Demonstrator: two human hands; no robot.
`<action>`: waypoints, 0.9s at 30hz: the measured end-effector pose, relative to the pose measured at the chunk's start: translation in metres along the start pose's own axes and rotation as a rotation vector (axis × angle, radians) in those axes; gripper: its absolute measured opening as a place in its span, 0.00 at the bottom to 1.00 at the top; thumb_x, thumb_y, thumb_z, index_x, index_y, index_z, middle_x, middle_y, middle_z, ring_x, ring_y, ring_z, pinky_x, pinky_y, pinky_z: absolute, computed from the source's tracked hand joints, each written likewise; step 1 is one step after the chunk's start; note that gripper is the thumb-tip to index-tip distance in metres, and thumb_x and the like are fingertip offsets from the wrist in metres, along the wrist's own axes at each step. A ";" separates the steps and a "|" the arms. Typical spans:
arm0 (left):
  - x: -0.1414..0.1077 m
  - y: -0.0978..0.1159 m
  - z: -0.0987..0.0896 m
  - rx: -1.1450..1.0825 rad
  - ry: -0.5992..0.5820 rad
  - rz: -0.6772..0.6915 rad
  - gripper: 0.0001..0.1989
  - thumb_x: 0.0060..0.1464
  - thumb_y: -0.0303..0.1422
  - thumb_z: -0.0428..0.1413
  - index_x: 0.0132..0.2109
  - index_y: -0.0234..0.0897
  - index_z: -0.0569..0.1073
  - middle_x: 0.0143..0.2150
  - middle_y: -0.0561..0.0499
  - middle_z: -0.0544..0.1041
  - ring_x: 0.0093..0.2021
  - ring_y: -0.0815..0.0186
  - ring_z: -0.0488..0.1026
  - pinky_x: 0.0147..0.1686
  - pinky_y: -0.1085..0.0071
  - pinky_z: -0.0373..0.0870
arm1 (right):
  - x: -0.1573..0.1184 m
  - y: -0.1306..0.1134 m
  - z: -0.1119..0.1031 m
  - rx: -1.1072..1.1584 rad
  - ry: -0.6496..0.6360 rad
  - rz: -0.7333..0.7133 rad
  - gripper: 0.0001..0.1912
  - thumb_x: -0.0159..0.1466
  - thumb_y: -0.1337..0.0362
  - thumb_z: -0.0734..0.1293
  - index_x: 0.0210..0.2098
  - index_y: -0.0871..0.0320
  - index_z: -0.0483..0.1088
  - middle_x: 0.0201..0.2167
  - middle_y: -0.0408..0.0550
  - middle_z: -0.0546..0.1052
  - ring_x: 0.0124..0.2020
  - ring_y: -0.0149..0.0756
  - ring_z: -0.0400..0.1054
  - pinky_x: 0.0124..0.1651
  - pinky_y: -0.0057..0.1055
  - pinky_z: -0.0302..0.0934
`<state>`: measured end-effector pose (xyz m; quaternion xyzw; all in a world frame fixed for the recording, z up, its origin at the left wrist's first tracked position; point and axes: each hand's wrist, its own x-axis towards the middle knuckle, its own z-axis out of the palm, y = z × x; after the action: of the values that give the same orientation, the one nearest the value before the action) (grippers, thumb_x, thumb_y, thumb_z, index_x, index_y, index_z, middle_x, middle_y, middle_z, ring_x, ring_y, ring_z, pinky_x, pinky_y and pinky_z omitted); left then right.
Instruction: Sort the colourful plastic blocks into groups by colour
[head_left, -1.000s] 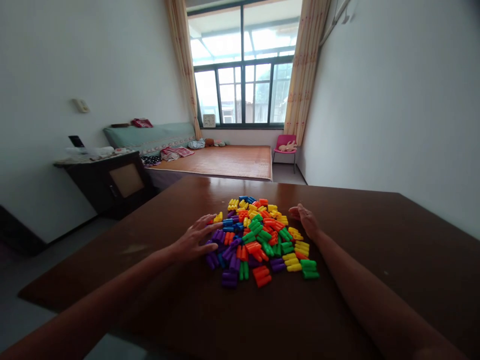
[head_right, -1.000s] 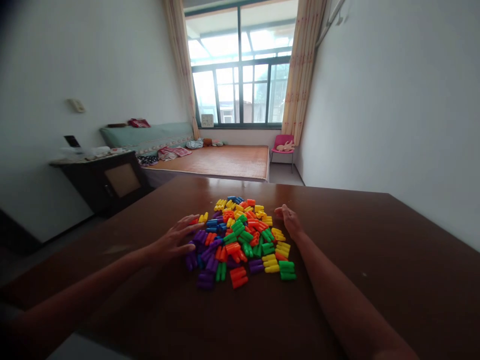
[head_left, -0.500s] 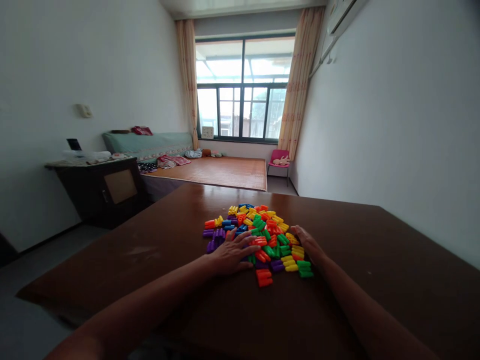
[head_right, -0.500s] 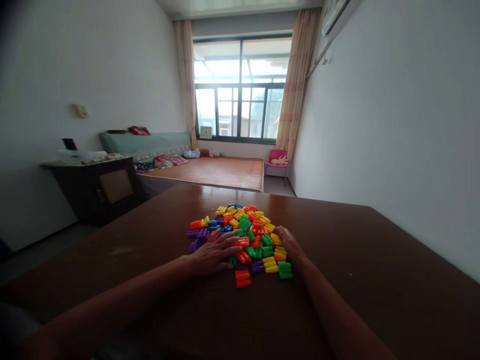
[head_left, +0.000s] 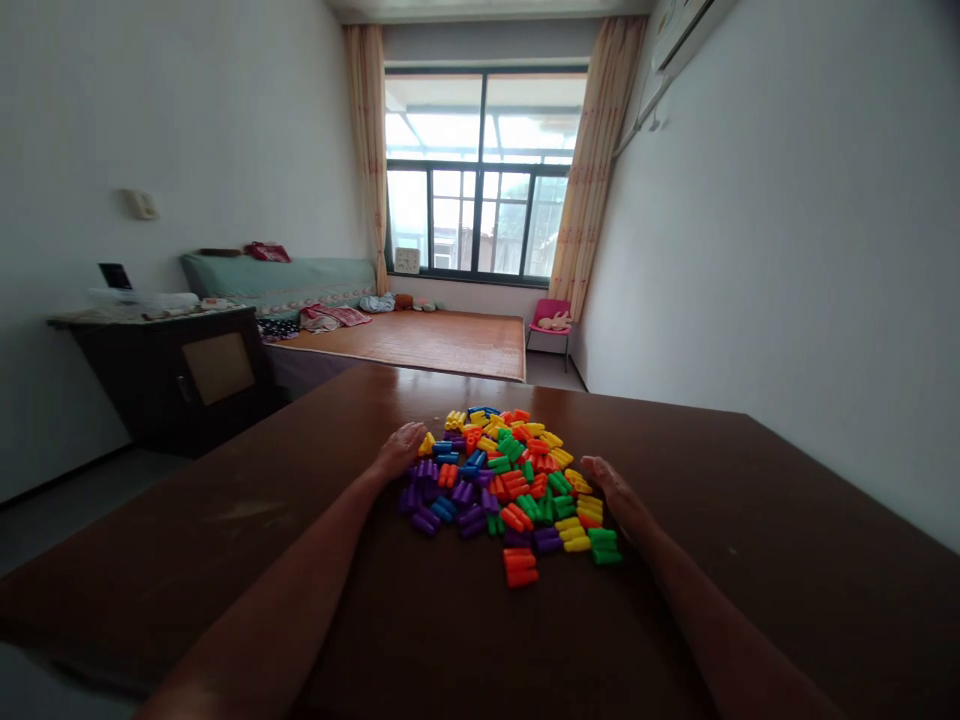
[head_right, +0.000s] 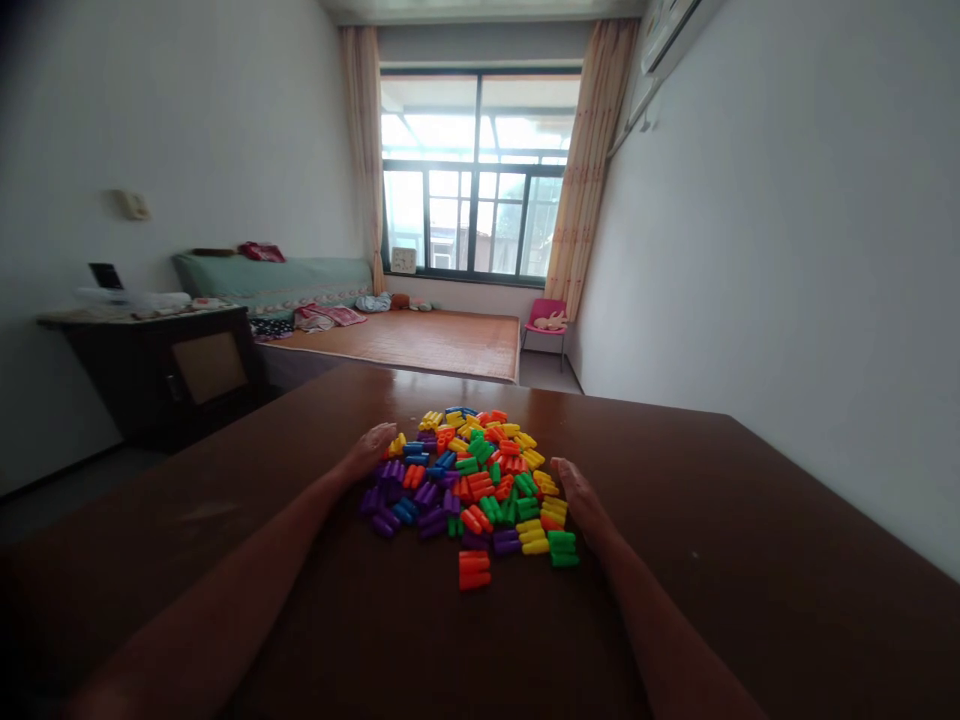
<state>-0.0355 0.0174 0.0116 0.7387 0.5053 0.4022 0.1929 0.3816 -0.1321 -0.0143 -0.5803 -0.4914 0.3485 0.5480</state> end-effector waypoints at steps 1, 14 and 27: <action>-0.003 -0.002 0.005 -0.028 -0.035 0.018 0.36 0.54 0.60 0.43 0.50 0.36 0.76 0.55 0.41 0.75 0.59 0.52 0.67 0.61 0.56 0.59 | -0.003 -0.005 0.004 0.008 -0.028 0.016 0.33 0.59 0.37 0.60 0.51 0.55 0.71 0.56 0.52 0.72 0.59 0.47 0.63 0.62 0.47 0.56; -0.008 0.003 0.007 -0.301 0.020 -0.047 0.36 0.49 0.62 0.48 0.46 0.35 0.78 0.52 0.39 0.77 0.55 0.52 0.71 0.57 0.57 0.64 | 0.004 -0.011 -0.015 -0.080 0.007 -0.053 0.24 0.60 0.45 0.64 0.48 0.54 0.71 0.47 0.52 0.77 0.47 0.43 0.72 0.52 0.41 0.66; -0.014 0.017 0.003 -0.291 -0.026 -0.089 0.36 0.47 0.63 0.50 0.44 0.35 0.78 0.50 0.42 0.78 0.52 0.52 0.72 0.54 0.58 0.67 | -0.006 -0.022 -0.013 -0.597 -0.084 -0.484 0.17 0.61 0.60 0.64 0.47 0.53 0.75 0.49 0.49 0.76 0.55 0.44 0.64 0.60 0.42 0.56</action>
<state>-0.0255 -0.0015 0.0158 0.6848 0.4714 0.4528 0.3222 0.3884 -0.1438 0.0086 -0.5667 -0.7161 0.0742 0.4008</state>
